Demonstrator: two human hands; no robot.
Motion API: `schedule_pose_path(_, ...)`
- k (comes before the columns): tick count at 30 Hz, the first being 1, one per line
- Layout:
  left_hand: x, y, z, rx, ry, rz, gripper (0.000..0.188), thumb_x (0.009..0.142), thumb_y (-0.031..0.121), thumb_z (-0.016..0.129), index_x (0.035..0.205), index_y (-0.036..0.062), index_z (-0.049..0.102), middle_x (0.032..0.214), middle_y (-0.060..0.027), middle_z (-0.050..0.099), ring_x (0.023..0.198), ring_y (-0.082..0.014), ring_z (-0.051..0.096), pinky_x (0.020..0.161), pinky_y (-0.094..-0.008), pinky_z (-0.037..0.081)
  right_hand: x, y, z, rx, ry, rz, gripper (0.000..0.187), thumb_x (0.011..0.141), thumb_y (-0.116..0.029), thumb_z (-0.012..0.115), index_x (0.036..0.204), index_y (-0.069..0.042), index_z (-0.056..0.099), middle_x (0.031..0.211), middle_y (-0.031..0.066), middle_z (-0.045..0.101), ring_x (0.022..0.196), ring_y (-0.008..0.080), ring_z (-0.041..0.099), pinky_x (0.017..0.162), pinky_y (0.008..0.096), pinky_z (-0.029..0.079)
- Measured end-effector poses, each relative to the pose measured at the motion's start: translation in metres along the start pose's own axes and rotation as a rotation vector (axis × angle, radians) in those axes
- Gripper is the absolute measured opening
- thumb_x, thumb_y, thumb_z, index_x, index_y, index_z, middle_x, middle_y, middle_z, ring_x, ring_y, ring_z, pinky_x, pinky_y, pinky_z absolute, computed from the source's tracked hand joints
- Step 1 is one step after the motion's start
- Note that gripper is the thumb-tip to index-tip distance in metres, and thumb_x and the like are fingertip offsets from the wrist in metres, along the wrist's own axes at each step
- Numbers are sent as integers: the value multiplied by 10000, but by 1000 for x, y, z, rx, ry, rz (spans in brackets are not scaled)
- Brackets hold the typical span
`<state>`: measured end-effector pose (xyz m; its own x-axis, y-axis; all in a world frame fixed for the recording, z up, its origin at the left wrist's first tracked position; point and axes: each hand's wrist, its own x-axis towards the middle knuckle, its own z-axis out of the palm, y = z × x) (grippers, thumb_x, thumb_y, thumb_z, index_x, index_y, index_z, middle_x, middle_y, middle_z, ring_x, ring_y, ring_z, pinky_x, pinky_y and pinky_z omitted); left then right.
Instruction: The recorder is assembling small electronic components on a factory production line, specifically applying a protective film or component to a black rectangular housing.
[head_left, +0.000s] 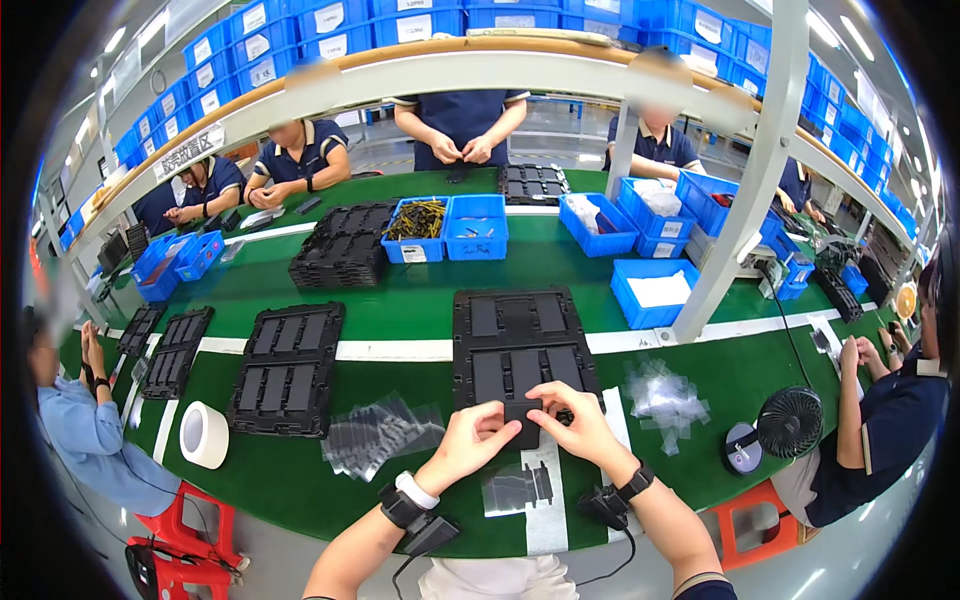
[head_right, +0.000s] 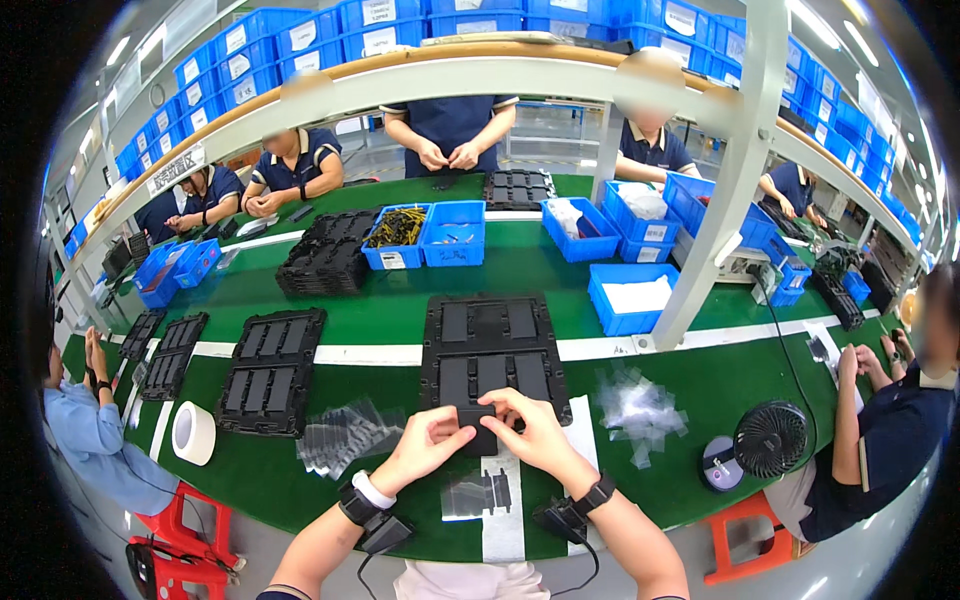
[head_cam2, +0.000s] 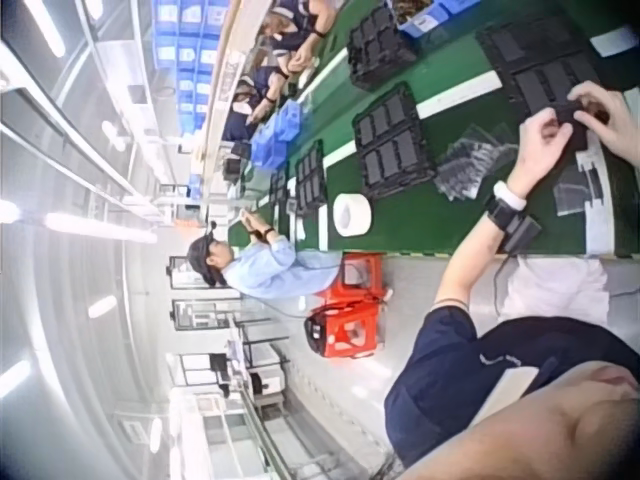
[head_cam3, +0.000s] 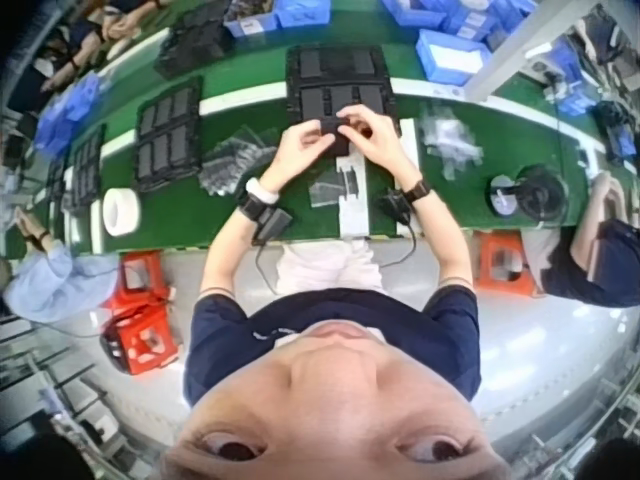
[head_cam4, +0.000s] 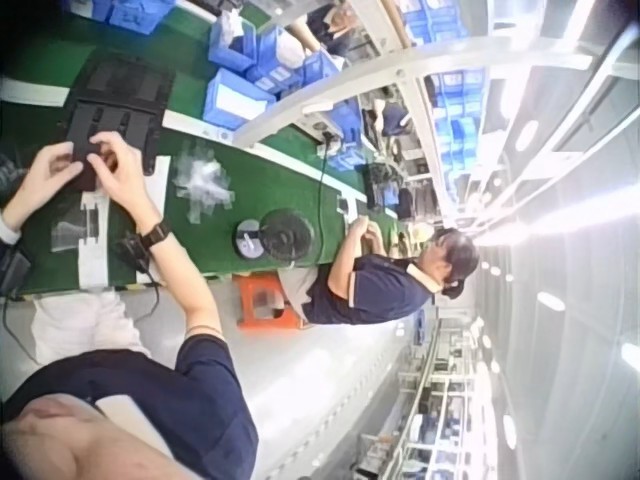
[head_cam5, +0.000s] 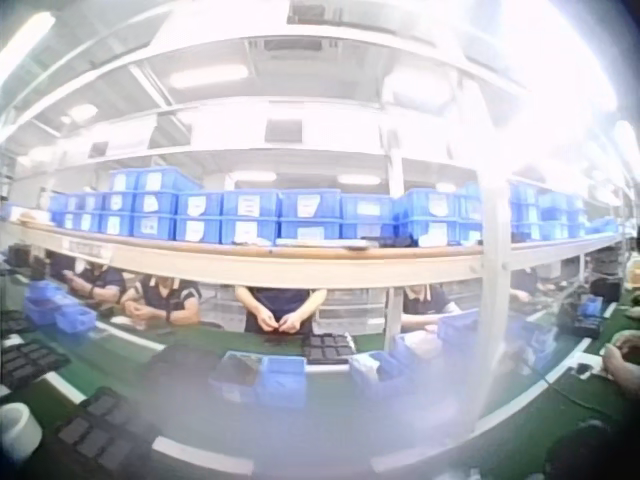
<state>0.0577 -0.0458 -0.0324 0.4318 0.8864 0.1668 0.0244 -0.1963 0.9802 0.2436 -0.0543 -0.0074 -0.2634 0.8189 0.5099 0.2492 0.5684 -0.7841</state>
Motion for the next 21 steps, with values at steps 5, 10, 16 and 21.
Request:
schedule_pose_path(5, 1, 25, 3, 45, 151, 99, 187, 803, 4, 608, 980, -2, 549, 915, -73, 611, 856, -125, 603, 738, -248, 494, 0, 2, -2, -54, -4, 5, 225, 738, -78, 674, 940, -42, 582, 674, 46, 597, 558, 106, 544, 529, 227, 438)
schedule_pose_path(10, 1, 30, 2, 160, 183, 161, 136, 779, 8, 634, 907, 0, 587, 848, -70, 642, 796, -125, 628, 720, -243, 507, 1, -2, -1, -136, 60, -28, 180, 710, -77, 689, 875, -54, 622, 765, 53, 623, 654, 151, 566, 568, 254, 447)
schedule_pose_path(16, -1, 34, 4, 244, 228, 199, 125, 769, 17, 646, 889, -6, 621, 814, -75, 652, 750, -121, 637, 687, -231, 506, 0, -3, 1, -152, 140, -28, 104, 720, -83, 690, 812, -48, 656, 762, 43, 653, 667, 149, 582, 542, 254, 452)
schedule_pose_path(21, -1, 34, 5, 263, 259, 184, 118, 777, 31, 640, 886, -14, 638, 814, -81, 656, 743, -119, 636, 671, -230, 504, 1, -4, 1, -144, 138, 2, 76, 729, -79, 680, 792, -43, 658, 740, 46, 651, 649, 146, 577, 538, 248, 452)
